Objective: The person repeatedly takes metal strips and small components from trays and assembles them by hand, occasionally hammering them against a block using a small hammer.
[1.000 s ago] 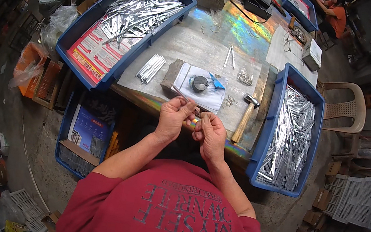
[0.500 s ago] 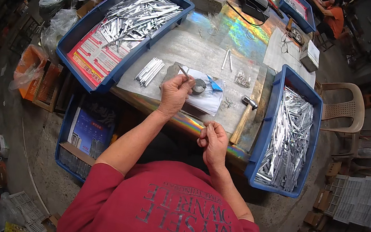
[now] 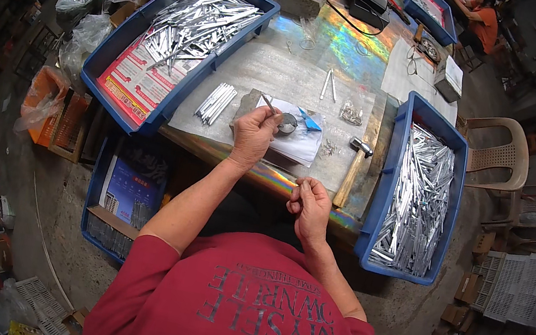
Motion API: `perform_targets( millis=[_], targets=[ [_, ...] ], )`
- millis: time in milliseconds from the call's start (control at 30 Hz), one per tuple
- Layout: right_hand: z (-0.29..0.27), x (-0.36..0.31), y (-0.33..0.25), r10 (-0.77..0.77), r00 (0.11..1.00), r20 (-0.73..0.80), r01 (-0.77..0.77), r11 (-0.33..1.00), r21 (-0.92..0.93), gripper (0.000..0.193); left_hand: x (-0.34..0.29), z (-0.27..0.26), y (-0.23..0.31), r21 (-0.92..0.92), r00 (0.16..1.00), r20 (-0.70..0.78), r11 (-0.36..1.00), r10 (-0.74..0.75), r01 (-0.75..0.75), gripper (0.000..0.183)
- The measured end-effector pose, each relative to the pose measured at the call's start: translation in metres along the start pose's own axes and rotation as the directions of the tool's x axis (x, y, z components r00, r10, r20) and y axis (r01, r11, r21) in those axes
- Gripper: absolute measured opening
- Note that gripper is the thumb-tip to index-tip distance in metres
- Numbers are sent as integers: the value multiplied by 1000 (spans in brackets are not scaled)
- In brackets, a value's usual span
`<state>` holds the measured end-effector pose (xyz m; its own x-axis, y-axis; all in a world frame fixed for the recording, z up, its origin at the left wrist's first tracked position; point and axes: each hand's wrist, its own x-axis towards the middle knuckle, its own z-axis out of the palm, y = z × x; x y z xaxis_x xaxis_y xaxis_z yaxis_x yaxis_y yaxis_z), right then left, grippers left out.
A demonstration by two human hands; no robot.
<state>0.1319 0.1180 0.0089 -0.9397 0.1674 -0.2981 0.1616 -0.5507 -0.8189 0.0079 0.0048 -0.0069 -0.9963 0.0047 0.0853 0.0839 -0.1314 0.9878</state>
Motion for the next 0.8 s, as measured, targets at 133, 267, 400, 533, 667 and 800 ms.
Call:
perform_targets(
  millis=[133,267,400,533,667,800],
  targets=[
    [-3,6,-4,-60,998,-2,60,997,-48,11,2,-2,7,236,975,56,946,214,-221,7],
    [0,23,-21,-215,976,18,215,959,-186,14,10,-4,13,405,825,262,719,501,-565,6],
    [17,44,-45,-353,930,104,365,851,-378,14,12,-5,15,333,808,317,739,497,-585,5],
    [42,69,-59,-547,746,380,639,426,-640,11,14,-6,16,342,817,361,751,450,-565,5],
    [54,84,-66,-491,589,642,788,172,-591,11,13,-7,16,360,822,382,751,423,-554,5],
    [52,86,-58,-576,486,658,816,29,-577,14,12,-7,15,367,835,337,756,435,-542,4]
  ],
)
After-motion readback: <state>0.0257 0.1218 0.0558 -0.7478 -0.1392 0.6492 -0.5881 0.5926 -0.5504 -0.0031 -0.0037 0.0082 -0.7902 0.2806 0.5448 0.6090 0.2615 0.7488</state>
